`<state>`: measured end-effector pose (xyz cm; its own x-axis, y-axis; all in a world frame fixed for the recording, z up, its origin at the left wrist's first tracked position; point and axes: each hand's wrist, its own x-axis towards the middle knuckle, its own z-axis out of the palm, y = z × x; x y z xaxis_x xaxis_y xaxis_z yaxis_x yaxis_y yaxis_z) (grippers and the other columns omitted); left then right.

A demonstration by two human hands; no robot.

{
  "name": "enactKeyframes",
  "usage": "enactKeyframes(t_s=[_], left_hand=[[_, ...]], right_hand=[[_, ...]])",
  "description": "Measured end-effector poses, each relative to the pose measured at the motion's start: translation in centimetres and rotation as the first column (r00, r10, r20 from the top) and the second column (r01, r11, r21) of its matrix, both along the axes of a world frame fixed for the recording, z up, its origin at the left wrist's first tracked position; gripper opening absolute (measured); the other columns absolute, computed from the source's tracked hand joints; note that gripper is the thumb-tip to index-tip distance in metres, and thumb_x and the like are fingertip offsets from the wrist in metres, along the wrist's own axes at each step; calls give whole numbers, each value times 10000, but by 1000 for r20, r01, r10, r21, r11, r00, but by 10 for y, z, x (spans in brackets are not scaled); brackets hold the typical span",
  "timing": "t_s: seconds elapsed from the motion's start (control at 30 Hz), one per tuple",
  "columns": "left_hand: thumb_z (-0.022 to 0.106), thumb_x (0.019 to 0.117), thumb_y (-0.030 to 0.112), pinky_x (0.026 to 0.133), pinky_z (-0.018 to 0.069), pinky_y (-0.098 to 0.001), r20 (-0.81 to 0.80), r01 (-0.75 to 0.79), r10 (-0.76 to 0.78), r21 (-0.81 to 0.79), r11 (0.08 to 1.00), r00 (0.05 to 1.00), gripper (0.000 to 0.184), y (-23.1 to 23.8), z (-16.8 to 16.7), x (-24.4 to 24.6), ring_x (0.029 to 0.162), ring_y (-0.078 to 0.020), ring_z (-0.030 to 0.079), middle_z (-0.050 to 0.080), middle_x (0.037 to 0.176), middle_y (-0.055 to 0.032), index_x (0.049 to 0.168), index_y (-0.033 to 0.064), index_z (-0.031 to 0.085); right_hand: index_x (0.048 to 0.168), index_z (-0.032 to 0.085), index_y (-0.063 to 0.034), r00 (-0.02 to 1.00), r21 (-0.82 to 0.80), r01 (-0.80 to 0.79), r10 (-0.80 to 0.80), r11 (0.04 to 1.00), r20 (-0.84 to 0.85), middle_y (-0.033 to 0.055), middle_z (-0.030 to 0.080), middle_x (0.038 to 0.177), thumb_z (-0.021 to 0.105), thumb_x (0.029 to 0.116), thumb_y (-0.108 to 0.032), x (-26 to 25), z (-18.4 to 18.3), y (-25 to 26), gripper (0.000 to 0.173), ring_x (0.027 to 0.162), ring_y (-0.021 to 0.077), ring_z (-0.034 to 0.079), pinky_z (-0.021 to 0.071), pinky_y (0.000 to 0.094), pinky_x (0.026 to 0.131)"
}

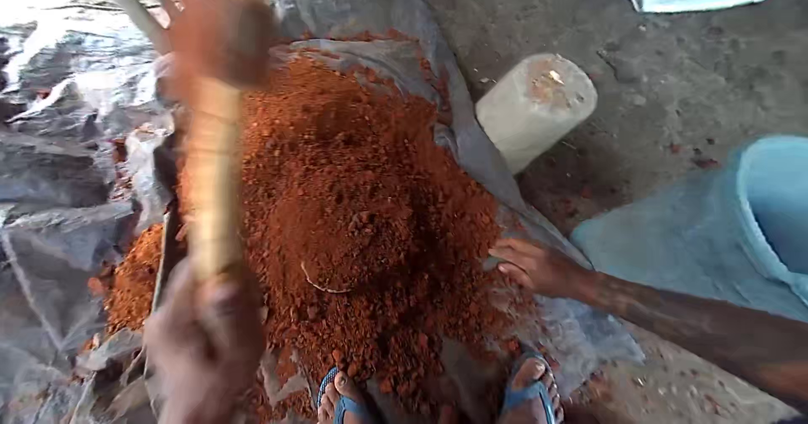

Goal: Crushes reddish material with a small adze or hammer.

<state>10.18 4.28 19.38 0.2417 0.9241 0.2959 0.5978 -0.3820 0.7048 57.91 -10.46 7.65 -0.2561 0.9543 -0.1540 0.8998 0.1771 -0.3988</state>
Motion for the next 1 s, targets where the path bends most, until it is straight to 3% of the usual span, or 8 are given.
enactKeyframes(t_s=[0.13,0.23,0.37,0.53,0.7,0.8,0.87,1.0], left_hand=[[330,1040,665,457,473,-249,238,-33,-13,185,982,971,598,-7,-12,21,503,-38,532,559,644,69,963,117,558],[421,1058,442,571,554,-526,-400,-73,1,-167,983,917,582,-42,-96,23,600,-345,670,648,700,-200,1099,-107,609],[353,1076,546,790,547,-653,-688,-270,-296,-588,762,663,588,-20,-115,29,953,-454,710,713,957,-242,1197,38,623],[274,1054,631,433,476,-432,-334,-22,-2,-69,997,943,733,-11,-22,7,475,-210,551,548,606,-72,1007,-11,626],[309,1048,653,435,449,-234,217,-11,-39,228,974,975,536,-12,8,26,495,-16,507,534,639,104,949,186,552],[435,1042,444,529,538,-426,-277,-30,-2,-112,993,961,531,-44,-69,20,546,-226,622,612,650,-99,1037,-50,631],[409,1070,514,804,568,-599,-648,-224,-290,-590,775,704,565,-44,-113,30,916,-405,726,719,955,-214,1273,14,577],[380,1073,540,830,540,-614,-627,-239,-386,-683,690,677,557,-21,-79,32,977,-399,699,701,991,-203,1196,60,633]], right_hand=[[1331,648,-20,996,-48,94,-94,994,6,225,630,1331,526,1038,-181,9,3,20,356,1161,381,664,556,528,965],[1367,628,-33,987,-95,162,-159,982,39,220,610,1371,506,1055,-200,14,2,36,374,1184,385,653,542,544,978],[1403,601,-60,973,-178,210,-187,961,138,199,580,1405,510,1066,-229,26,-10,57,388,1258,370,603,498,538,1049],[1356,634,-45,958,-132,280,-268,951,102,199,606,1354,559,1048,-203,21,-25,67,354,1160,369,653,535,547,978],[1334,657,-55,974,-115,205,-191,972,125,175,622,1343,580,1036,-217,14,-25,67,348,1178,347,646,533,533,983],[1341,647,-30,975,-92,214,-206,973,86,201,621,1341,578,1039,-198,12,-22,71,352,1152,369,662,540,548,970],[1345,641,-31,978,-83,202,-196,976,75,211,618,1339,570,1038,-197,14,-28,68,357,1139,383,665,544,562,958],[1362,621,-16,980,-95,196,-193,976,38,270,596,1350,558,1029,-192,19,-26,60,382,1159,457,642,521,627,960]])
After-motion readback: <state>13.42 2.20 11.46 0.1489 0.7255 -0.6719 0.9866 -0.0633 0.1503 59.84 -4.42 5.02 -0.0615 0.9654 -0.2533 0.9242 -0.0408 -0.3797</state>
